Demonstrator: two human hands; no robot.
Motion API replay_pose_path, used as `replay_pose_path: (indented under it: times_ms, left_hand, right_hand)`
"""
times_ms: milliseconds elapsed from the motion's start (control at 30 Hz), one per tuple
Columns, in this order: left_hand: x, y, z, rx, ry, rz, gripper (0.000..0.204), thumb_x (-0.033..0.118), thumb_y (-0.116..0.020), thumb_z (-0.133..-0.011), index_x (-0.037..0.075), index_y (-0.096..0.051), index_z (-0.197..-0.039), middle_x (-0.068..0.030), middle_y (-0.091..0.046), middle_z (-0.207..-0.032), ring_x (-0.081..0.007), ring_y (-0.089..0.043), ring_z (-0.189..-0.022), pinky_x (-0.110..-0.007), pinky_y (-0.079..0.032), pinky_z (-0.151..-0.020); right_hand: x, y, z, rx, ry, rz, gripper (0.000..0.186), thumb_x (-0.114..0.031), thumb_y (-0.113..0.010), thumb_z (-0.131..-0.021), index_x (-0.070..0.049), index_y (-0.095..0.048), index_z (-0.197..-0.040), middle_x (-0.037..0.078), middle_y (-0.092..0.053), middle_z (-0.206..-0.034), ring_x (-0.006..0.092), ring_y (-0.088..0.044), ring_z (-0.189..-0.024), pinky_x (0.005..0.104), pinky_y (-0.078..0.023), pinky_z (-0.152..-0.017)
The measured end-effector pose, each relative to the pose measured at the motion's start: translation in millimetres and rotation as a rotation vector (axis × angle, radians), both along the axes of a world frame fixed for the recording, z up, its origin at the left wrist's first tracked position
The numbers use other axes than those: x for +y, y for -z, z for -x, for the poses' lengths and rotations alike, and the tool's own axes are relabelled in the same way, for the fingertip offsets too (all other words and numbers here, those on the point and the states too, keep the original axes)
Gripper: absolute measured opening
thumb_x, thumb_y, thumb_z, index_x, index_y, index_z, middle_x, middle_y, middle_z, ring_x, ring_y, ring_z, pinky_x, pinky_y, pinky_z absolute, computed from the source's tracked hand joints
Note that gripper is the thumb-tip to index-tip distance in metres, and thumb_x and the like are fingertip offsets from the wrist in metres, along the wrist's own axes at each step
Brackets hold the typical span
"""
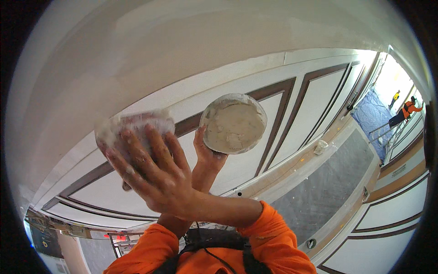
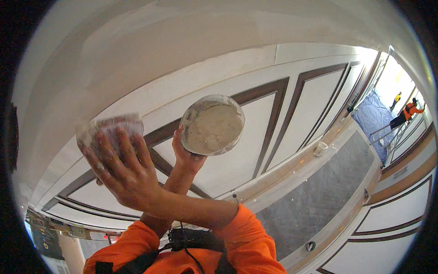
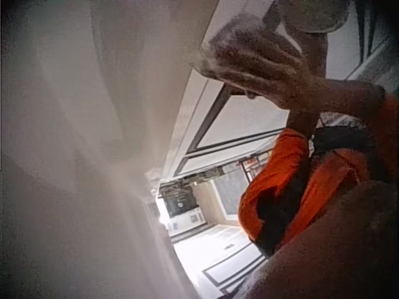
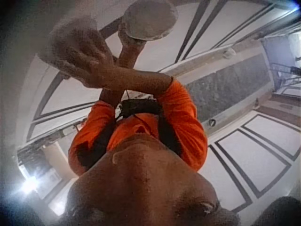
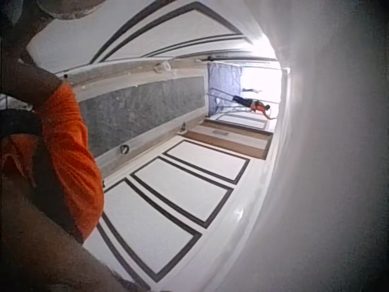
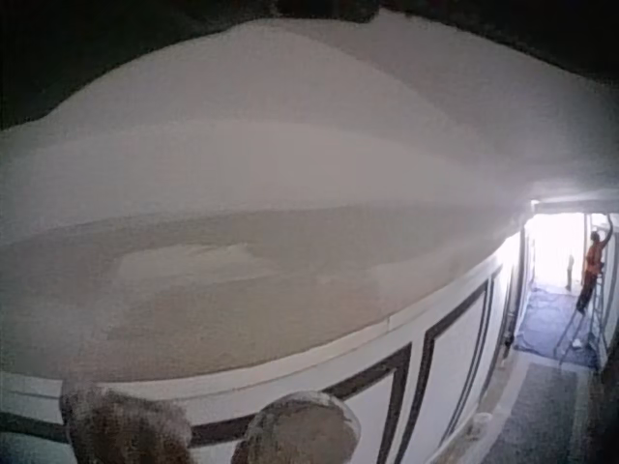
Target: The person applies drywall compound to a ceiling and wall with a trowel while holding a bucket, scraping the tool against the bucket edge to collect material.
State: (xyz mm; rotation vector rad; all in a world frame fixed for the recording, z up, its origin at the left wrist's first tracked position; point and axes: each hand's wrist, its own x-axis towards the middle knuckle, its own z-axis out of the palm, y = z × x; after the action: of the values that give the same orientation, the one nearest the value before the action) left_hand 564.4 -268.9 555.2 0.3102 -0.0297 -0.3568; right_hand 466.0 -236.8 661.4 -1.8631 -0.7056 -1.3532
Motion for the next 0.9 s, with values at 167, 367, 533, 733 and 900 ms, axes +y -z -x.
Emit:
replay_pose_path:
  times_ms: [167,367,533,733,900]
  left_hand:
    - [35.1,5.8,3.3,-0.354,-0.089,-0.237,0.056,0.037,-0.056,-0.084,0.006,-0.043,-0.128,-0.0133,-0.045,-0.131,-0.029,-0.043,-0.12,-0.04,-0.036,-0.101]
    - [89.1,9.0,8.1,-0.228,-0.028,-0.137,0.055,0.041,-0.053,-0.082,0.01,-0.045,-0.127,-0.0098,-0.047,-0.129,-0.0276,-0.044,-0.119,-0.044,-0.038,-0.098]
    - [110.6,-4.9,10.5,-0.231,0.018,-0.139,0.055,0.045,-0.05,-0.081,0.014,-0.047,-0.126,-0.0069,-0.048,-0.128,-0.0264,-0.045,-0.118,-0.048,-0.04,-0.095]
    - [140.2,-12.1,26.9,-0.175,0.021,-0.204,0.059,0.049,-0.049,-0.079,0.015,-0.045,-0.128,-0.0065,-0.048,-0.129,-0.0251,-0.045,-0.118,-0.048,-0.04,-0.095]
    - [161.4,-6.8,30.6,-0.173,0.014,-0.181,0.061,0.046,-0.047,-0.08,0.01,-0.044,-0.128,-0.0087,-0.05,-0.125,-0.0271,-0.046,-0.118,-0.044,-0.039,-0.095]
  right_hand:
    - [-53.1,5.6,-40.4,-0.166,0.301,-0.244,0.049,-0.018,-0.052,-0.08,-0.016,-0.05,-0.129,0.013,-0.041,-0.138,0.0363,-0.036,-0.128,0.0516,-0.03,-0.102]
    - [41.8,-6.8,-56.3,-0.177,0.374,-0.102,0.045,-0.017,-0.046,-0.087,-0.017,-0.046,-0.133,0.011,-0.037,-0.141,0.0301,-0.033,-0.131,0.0523,-0.025,-0.105]
    - [18.6,-6.5,-16.9,0.044,0.416,-0.417,0.047,-0.013,-0.04,-0.089,-0.006,-0.038,-0.136,0.016,-0.039,-0.139,0.0289,-0.04,-0.127,0.0395,-0.03,-0.105]
    - [-88.2,-55.5,-61.4,-0.026,0.462,-0.75,0.056,0.001,-0.04,-0.07,-0.002,-0.05,-0.125,0.02,-0.053,-0.124,0.0333,-0.053,-0.112,0.0351,-0.042,-0.095]
    - [48.1,-31.7,-44.6,-0.197,0.535,-0.314,0.055,0.0,-0.05,-0.071,-0.013,-0.054,-0.124,0.012,-0.048,-0.131,0.0348,-0.046,-0.119,0.0454,-0.037,-0.096]
